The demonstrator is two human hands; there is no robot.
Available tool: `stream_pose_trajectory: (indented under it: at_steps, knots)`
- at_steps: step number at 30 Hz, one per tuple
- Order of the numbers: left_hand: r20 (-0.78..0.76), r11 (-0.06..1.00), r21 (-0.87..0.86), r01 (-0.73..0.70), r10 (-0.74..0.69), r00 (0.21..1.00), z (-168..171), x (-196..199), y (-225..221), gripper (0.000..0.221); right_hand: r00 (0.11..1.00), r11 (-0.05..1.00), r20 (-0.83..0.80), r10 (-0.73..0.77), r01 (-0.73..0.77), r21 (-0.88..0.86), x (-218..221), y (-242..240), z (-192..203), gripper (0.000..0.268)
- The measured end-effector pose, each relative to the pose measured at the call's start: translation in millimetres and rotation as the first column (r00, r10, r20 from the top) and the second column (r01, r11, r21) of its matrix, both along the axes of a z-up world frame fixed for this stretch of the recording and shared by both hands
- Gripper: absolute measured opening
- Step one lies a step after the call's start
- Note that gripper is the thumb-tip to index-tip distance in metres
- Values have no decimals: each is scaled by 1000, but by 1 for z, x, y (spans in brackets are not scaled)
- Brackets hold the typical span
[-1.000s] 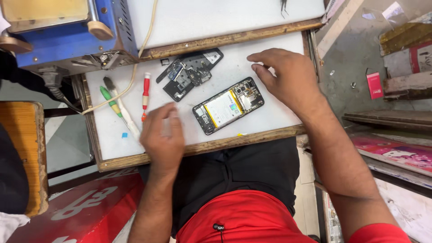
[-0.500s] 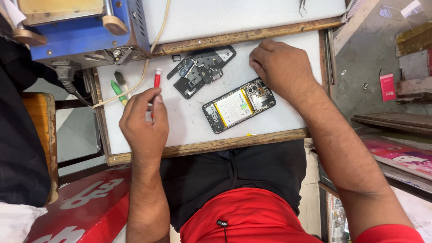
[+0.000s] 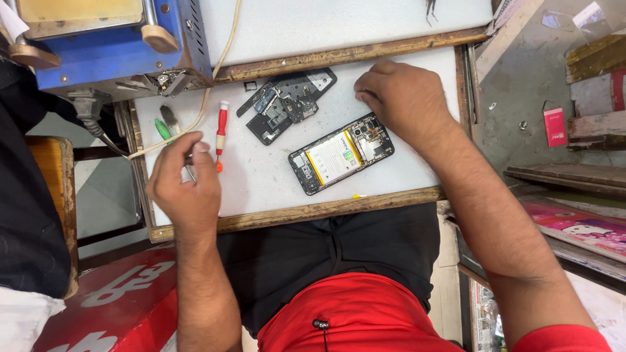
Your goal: The person disassembles a smartphone on a workbench, removes the battery and motherboard, and uses a screwdriver and brush to clean and adjust internal components. The person then reassembles the motherboard and battery into the phone chassis.
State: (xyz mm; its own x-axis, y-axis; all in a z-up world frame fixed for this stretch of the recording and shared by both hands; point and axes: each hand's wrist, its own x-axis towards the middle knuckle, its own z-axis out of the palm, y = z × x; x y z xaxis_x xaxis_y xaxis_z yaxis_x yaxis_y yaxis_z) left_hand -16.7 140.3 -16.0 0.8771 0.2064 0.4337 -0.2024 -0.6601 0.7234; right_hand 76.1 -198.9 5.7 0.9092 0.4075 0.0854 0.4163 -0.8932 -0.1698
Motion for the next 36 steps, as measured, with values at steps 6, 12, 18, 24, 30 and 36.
stream_pose_trajectory:
  at_steps: [6, 12, 18, 24, 30, 36]
  knots:
    - [57, 991, -104, -82, 88, 994, -28, -5, 22, 16, 980, 979, 140, 142, -118, -164, 7, 13, 5, 16]
    - [77, 969, -237, -74, 95, 992, -39, -6, 24, 17, 997, 986, 43, 68, -60, -156, 10, 41, 5, 22]
    - [81, 979, -175, -107, 123, 989, -28, -3, 22, 17, 985, 988, 76, 152, -153, 4, 2, 67, 13, 19]
    - [95, 986, -93, -141, 150, 984, -18, -4, 19, 16, 996, 970, 88, 28, -49, 239, -21, 46, 23, 17]
    - [180, 973, 156, -169, 141, 974, -1, 21, 20, 18, 967, 854, 72, -243, 178, 488, -60, -7, 10, 13]
    - [232, 924, 304, -231, 163, 959, 17, 55, 7, 25, 909, 768, 1, -417, 352, 534, -81, -33, -17, 13]
